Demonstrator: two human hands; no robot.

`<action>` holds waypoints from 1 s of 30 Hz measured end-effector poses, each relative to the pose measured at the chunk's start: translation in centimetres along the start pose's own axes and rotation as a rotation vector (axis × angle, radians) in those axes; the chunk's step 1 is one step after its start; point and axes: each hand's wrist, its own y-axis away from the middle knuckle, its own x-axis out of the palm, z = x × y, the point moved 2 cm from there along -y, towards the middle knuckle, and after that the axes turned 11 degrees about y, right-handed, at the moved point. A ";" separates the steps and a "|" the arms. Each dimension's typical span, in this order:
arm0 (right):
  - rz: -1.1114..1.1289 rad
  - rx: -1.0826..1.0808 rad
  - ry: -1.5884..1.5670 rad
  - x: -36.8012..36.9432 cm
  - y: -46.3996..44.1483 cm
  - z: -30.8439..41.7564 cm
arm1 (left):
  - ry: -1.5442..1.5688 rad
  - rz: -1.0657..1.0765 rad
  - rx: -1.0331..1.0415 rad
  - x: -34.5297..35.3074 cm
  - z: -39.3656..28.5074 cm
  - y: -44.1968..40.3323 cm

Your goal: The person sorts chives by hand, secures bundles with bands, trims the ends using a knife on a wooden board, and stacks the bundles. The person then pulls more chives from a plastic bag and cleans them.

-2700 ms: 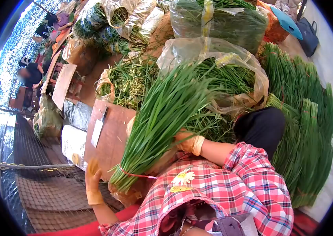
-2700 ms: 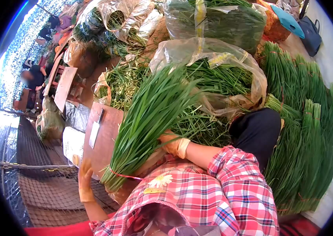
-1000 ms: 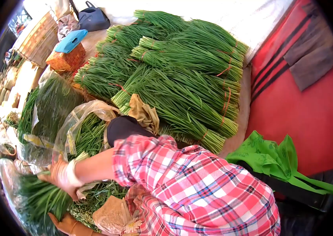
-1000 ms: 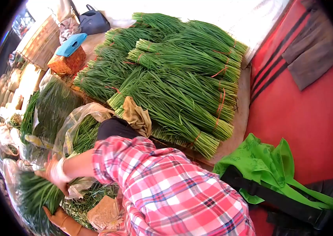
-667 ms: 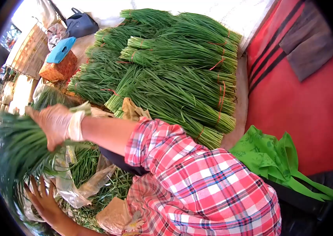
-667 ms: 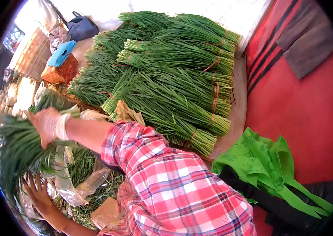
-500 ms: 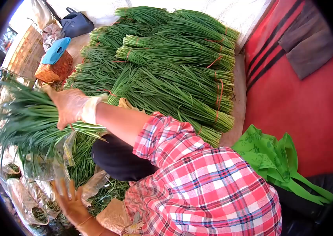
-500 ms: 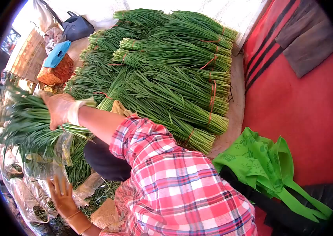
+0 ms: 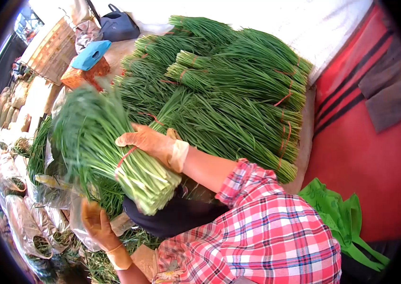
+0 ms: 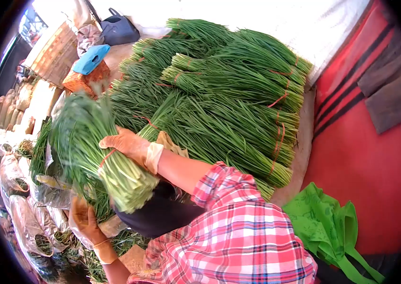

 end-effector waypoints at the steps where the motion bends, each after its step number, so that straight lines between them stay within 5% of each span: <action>1: 0.053 0.172 -0.119 1.0 0.5 0.2 | -0.266 0.031 0.215 0.6 -1.8 -1.0; 2: 0.103 0.347 -0.236 2.0 1.2 0.4 | -0.534 0.061 0.425 1.2 -3.1 -1.5; 4: 0.128 0.219 -0.157 4.4 1.6 -0.2 | -0.624 0.205 0.678 0.2 0.1 -4.5; 5: 0.135 0.358 -0.107 5.6 2.4 0.5 | -0.813 0.200 0.765 1.5 -1.8 -4.9; 7: 0.217 0.487 -0.052 6.5 3.5 0.8 | -0.644 0.228 0.783 4.3 -4.9 -5.7; 9: 0.325 0.467 -0.148 6.4 3.6 0.5 | 0.204 0.257 0.186 4.8 -4.4 -7.6; 11: 0.392 0.501 -0.030 5.8 3.1 1.5 | 0.685 0.225 -0.339 4.5 -2.4 -8.6; 14: 0.552 0.699 0.702 3.8 3.5 9.3 | 0.379 0.329 0.092 3.6 -1.5 -9.9; 15: 0.437 0.558 1.075 4.4 3.9 12.7 | 0.272 0.355 0.237 3.6 -1.6 -10.3; 16: 0.348 0.163 1.333 4.2 4.2 14.3 | 0.161 0.374 0.380 3.6 -2.1 -10.7; 17: 0.144 -0.213 1.633 3.9 4.8 16.0 | 0.502 0.280 0.148 5.2 -3.8 -10.1; 18: -0.038 -0.841 1.722 2.9 5.6 16.1 | 0.511 0.279 0.152 5.8 -4.7 -10.5; 19: 0.024 -0.916 1.717 2.7 5.6 15.9 | 0.652 0.322 0.106 7.1 -5.9 -10.3; 22: 0.277 -0.567 1.256 1.4 5.6 7.4 | 1.108 0.327 -0.127 12.4 -8.6 -7.7; 24: 0.028 -0.359 0.998 0.7 7.7 5.9 | 1.096 0.322 -0.224 15.0 -6.8 -7.4; 26: -0.130 -0.212 0.827 -2.8 9.3 3.7 | 0.905 0.280 -0.405 17.6 -3.9 -6.2; 29: -0.335 -0.164 0.875 -6.9 12.4 3.7 | 0.470 0.492 -0.268 18.4 0.2 -5.0; 30: -0.390 -0.151 0.891 -7.4 13.3 4.1 | 0.437 0.482 -0.506 17.2 0.3 -3.9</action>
